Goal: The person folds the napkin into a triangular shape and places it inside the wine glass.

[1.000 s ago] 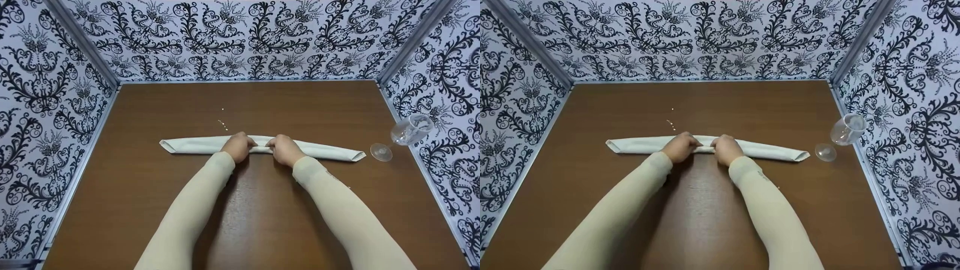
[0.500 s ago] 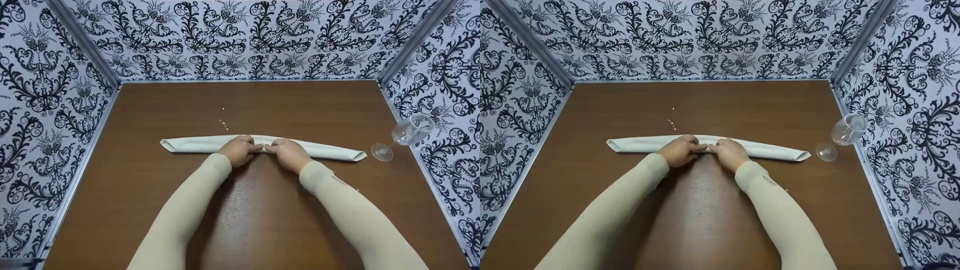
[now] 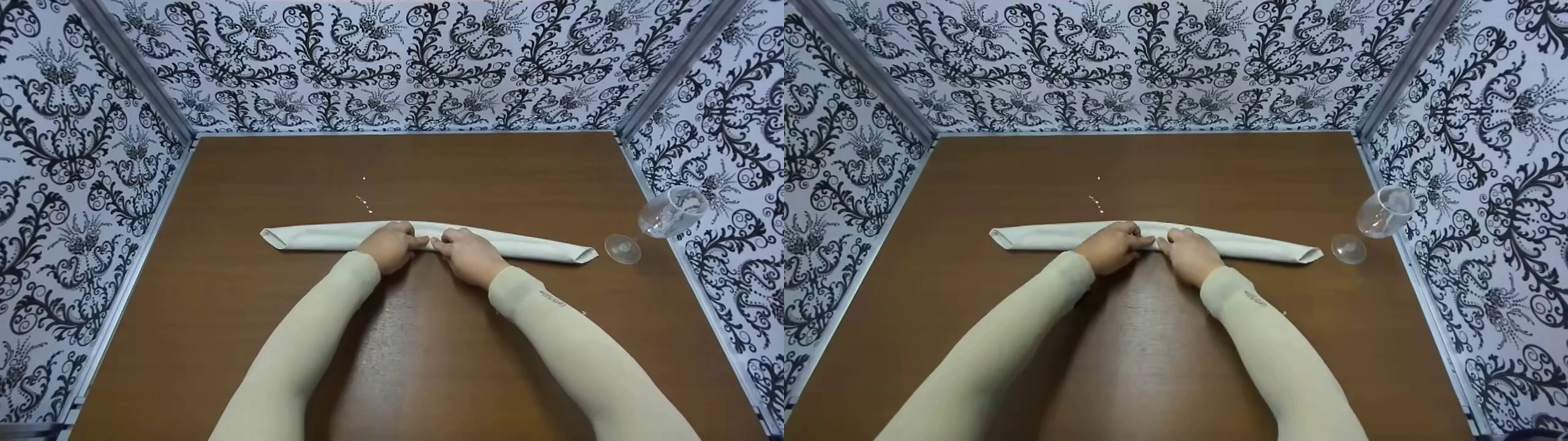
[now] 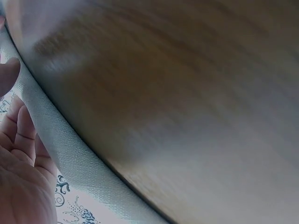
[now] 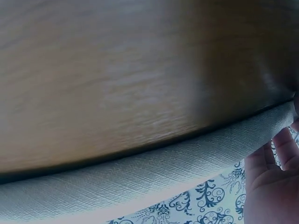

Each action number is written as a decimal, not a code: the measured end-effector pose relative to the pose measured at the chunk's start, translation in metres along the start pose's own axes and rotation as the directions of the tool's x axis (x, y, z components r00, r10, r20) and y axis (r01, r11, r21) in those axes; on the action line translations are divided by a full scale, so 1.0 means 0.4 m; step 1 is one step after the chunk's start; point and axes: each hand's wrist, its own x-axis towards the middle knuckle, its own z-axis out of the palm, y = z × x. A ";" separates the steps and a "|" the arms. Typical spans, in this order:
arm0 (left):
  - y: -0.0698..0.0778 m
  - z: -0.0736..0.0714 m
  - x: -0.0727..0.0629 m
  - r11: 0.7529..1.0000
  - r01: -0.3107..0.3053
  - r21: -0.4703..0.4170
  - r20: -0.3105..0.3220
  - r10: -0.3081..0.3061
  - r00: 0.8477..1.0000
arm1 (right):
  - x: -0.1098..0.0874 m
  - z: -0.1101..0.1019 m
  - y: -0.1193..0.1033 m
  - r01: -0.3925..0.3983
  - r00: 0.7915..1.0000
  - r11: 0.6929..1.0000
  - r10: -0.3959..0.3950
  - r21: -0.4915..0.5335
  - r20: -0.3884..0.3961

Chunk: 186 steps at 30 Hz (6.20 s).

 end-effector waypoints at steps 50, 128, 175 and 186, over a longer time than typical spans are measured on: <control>0.004 -0.002 0.037 0.944 0.237 -0.229 0.048 -0.233 0.971 | 0.070 -0.030 0.011 -0.252 0.966 0.912 0.219 0.323 0.134; 0.002 -0.015 0.046 0.889 0.325 -0.322 0.033 -0.332 0.943 | 0.092 -0.045 0.015 -0.361 0.931 0.867 0.318 0.342 0.177; 0.023 -0.009 0.016 0.941 0.283 -0.185 0.002 -0.287 0.958 | 0.038 -0.017 -0.010 -0.151 0.988 0.980 0.151 0.131 0.007; 0.035 -0.011 0.015 0.922 0.324 -0.212 0.000 -0.332 0.943 | 0.013 -0.009 -0.025 -0.110 0.991 0.993 0.114 0.053 -0.077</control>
